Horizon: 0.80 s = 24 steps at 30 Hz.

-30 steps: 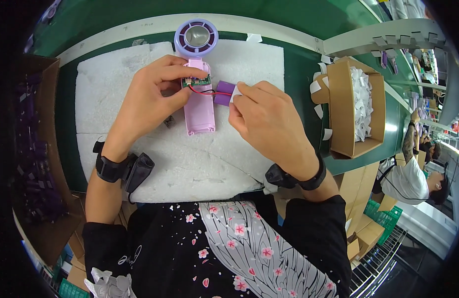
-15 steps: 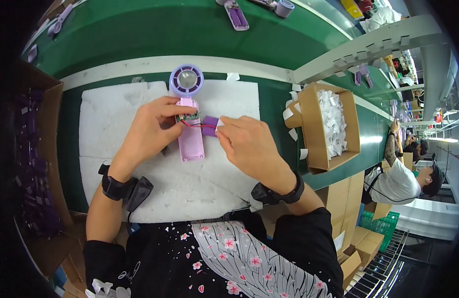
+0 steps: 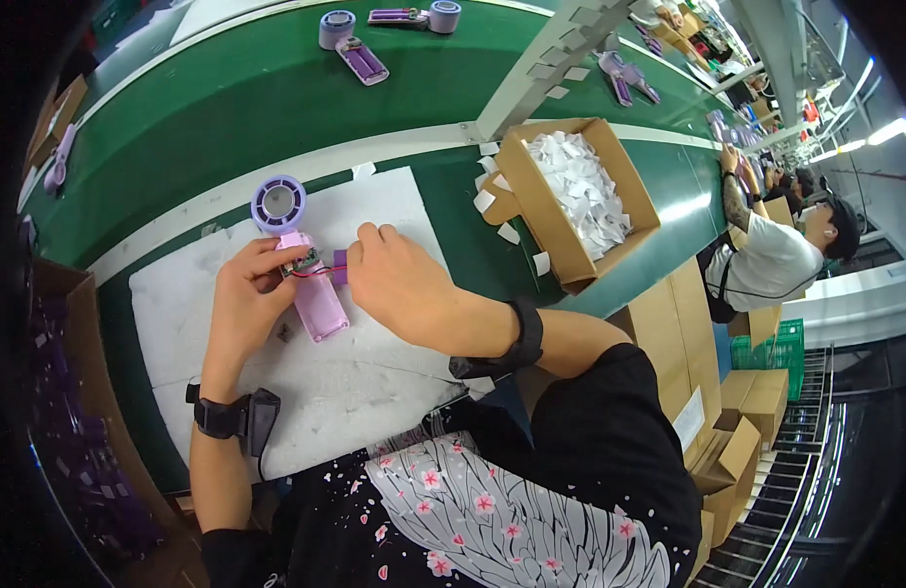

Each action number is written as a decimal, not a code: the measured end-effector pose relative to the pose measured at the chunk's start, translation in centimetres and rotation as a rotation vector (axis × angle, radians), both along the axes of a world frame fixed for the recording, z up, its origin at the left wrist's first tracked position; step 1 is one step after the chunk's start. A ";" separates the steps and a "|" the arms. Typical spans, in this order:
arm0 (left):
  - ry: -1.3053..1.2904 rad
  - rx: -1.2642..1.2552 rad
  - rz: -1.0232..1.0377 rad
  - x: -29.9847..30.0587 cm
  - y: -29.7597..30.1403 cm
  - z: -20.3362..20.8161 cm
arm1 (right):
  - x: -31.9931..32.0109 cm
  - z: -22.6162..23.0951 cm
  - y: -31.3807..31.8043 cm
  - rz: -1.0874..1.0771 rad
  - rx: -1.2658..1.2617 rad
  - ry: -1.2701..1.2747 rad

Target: The person assembles a handheld fan by picking up a battery pack from a box, connecting its wires to a circuit board, and fitting them into the fan housing. After testing the connection, the assembled unit is placed onto a conveyor belt and the process is repeated.

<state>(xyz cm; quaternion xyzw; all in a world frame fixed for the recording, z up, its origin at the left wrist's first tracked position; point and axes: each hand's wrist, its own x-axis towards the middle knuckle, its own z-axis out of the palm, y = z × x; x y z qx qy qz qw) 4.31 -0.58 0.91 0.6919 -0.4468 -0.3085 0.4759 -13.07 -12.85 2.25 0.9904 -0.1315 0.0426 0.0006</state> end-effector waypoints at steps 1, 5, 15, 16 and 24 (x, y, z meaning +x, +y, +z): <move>-0.001 -0.007 0.006 0.0 0.0 -0.1 | -0.3 -0.1 -0.4 -0.009 -0.008 0.000; 0.006 -0.032 0.012 0.1 -0.1 -0.6 | -2.3 0.4 -3.1 -0.069 0.297 -0.346; -0.045 -0.033 0.006 -0.7 -0.8 0.3 | -5.5 7.0 -5.1 -0.471 0.446 -0.381; -0.038 -0.022 -0.017 -0.6 -0.7 0.4 | -3.7 5.6 -4.0 -0.187 0.467 -0.371; -0.065 -0.056 -0.023 -0.5 -0.7 0.6 | -0.4 2.0 -4.4 0.123 0.710 -0.019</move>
